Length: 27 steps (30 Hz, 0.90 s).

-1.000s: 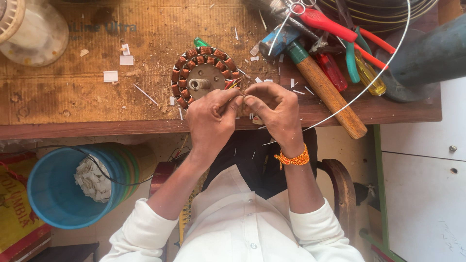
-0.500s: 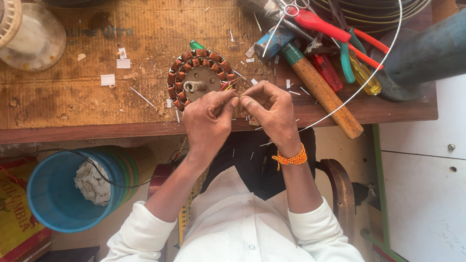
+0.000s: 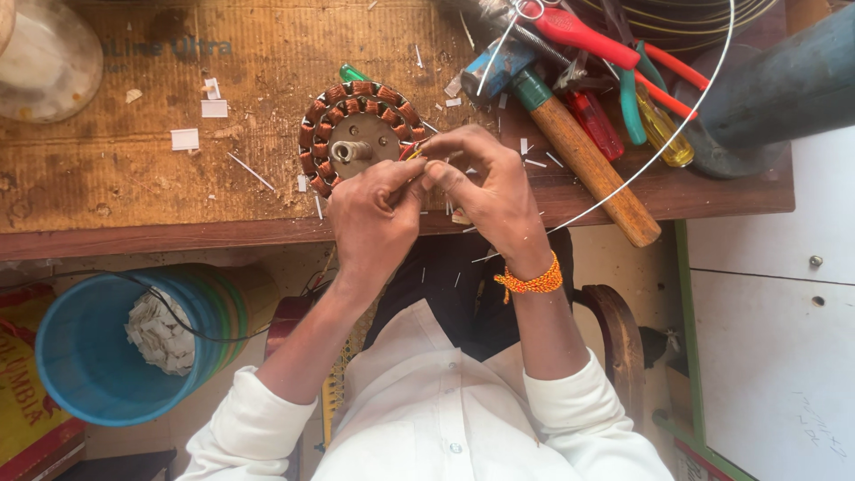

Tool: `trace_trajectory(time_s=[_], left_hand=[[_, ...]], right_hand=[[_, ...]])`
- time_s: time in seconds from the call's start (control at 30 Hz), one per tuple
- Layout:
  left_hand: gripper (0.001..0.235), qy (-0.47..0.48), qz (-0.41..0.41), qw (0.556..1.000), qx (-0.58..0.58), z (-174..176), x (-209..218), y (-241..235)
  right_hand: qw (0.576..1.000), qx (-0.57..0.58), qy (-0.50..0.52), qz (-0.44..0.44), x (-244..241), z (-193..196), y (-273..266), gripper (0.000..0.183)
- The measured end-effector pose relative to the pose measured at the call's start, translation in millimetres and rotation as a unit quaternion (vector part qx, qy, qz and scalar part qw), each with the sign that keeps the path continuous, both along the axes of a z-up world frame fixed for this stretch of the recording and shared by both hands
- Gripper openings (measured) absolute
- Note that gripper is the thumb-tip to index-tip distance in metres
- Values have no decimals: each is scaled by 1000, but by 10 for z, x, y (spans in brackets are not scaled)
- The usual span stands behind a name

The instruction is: The person works on a circular motor stator, stripping insulation from multiple colored wires and inserting them into slots. They use pliers and a knife to cut and prepare the wires, then connect them to a power source and test the setup.

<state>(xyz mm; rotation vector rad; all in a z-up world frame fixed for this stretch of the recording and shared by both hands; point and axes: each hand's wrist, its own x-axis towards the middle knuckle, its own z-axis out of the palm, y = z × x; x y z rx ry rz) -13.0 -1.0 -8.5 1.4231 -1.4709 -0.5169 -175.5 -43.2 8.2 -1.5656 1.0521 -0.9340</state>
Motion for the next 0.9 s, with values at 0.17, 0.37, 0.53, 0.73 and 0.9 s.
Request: trace_trajectory(time_s=[0.17, 0.37, 0.53, 0.73, 0.9], left_hand=[[13, -16, 5, 1000, 9, 18, 23, -8], [13, -7, 9, 999, 39, 17, 15, -13], [14, -37, -3, 999, 27, 11, 52, -23], [15, -41, -2, 999, -8, -35, 46, -1], [15, -46, -14, 999, 20, -20, 56, -5]], right_hand=[[995, -82, 7, -56, 23, -22, 75, 12], [991, -75, 1, -112, 0, -190, 194, 16], [994, -10, -94, -58, 39, -164, 158, 31], [994, 9, -70, -79, 54, -107, 144, 46], [979, 141, -135, -59, 12, -129, 125, 44]])
